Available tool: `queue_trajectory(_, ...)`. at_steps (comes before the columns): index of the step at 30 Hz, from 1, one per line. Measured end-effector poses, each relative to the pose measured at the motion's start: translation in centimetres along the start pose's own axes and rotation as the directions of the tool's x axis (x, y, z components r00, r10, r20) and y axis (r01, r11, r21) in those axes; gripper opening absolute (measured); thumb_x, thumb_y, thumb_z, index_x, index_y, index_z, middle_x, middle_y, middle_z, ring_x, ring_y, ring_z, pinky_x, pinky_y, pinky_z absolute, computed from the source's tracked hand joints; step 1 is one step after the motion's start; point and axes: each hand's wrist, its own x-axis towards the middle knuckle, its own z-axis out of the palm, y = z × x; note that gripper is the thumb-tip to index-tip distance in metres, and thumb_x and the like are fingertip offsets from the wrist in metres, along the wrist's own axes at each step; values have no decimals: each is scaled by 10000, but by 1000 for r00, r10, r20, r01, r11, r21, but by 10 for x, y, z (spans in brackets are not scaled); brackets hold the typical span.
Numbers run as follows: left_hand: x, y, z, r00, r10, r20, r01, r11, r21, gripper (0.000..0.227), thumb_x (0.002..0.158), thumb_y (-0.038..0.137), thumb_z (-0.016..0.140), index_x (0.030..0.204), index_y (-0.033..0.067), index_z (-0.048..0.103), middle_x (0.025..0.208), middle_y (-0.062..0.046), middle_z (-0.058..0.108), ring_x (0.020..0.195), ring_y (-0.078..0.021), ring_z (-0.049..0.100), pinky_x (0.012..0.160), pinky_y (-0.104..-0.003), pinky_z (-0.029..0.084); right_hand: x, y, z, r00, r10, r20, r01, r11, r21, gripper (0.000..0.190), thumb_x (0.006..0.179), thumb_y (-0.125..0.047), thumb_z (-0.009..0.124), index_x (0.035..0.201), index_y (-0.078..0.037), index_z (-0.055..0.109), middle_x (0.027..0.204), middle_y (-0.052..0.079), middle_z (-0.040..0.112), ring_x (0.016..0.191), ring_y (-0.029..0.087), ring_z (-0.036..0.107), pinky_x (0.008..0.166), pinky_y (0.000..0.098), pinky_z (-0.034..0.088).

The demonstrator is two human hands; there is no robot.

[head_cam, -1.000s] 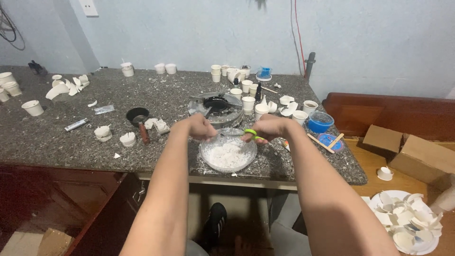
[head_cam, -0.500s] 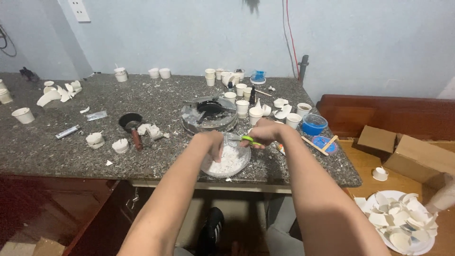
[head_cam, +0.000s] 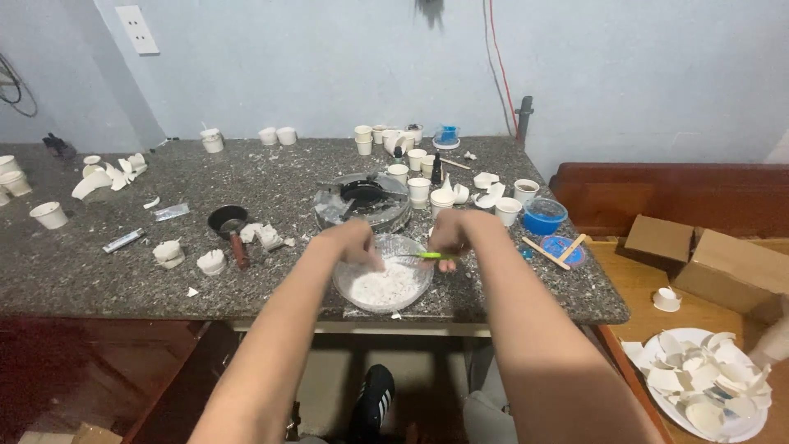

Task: Trimming excess wax from small molded pieces into a bowl using scissors

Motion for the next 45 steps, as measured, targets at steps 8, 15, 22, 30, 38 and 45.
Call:
queue_trajectory(8,-25,0,-17,990,95,-100,-117,960,-252,550,743,127,836,1283,149,733,1078,-104,770,1135,-322,692,1040,-467,517,10,-9,-19,998,46,-53,-55,983,-176,142,860,-104,722,968,-102,815,702,76,762,624,171,739,694,255,503)
queue_trajectory(15,-36,-5,-22,975,-17,-221,-26,981,-194,395,860,269,782,1231,136,748,1189,-100,759,1229,-304,666,1071,-480,505,56,-22,-11,969,-71,-235,-84,803,-590,267,703,-187,925,907,-93,781,846,102,770,888,284,757,834,460,583)
queue_trajectory(22,-39,-36,-19,972,-143,-188,129,988,-85,375,834,214,769,1209,206,766,1191,-78,780,1218,-310,690,1030,-463,539,62,-21,4,910,-384,-155,226,773,-593,370,664,-180,919,980,-49,779,1024,180,773,1075,401,723,938,509,587)
queue_trajectory(30,-40,-112,-14,869,-379,-316,398,918,-8,406,793,258,766,1197,282,803,1178,-24,805,1152,-255,745,981,-436,571,13,0,-38,820,-528,-223,530,846,-51,282,704,-240,857,948,-104,819,792,101,781,717,182,734,676,288,582)
queue_trajectory(38,-83,-69,-44,828,-386,-406,323,921,-217,437,927,342,687,1316,154,750,1277,-95,766,1231,-301,701,1027,-478,542,-18,36,-70,726,-483,-489,656,699,284,358,738,-175,824,1046,1,779,768,129,758,681,167,701,622,232,514)
queue_trajectory(45,-78,-92,-51,752,-405,-519,178,884,-433,460,986,369,679,1405,180,655,1441,-120,598,1320,-333,597,1062,-520,508,-6,52,-80,701,-464,-541,627,762,159,342,716,-171,860,1014,-16,796,699,122,757,637,158,716,580,222,506)
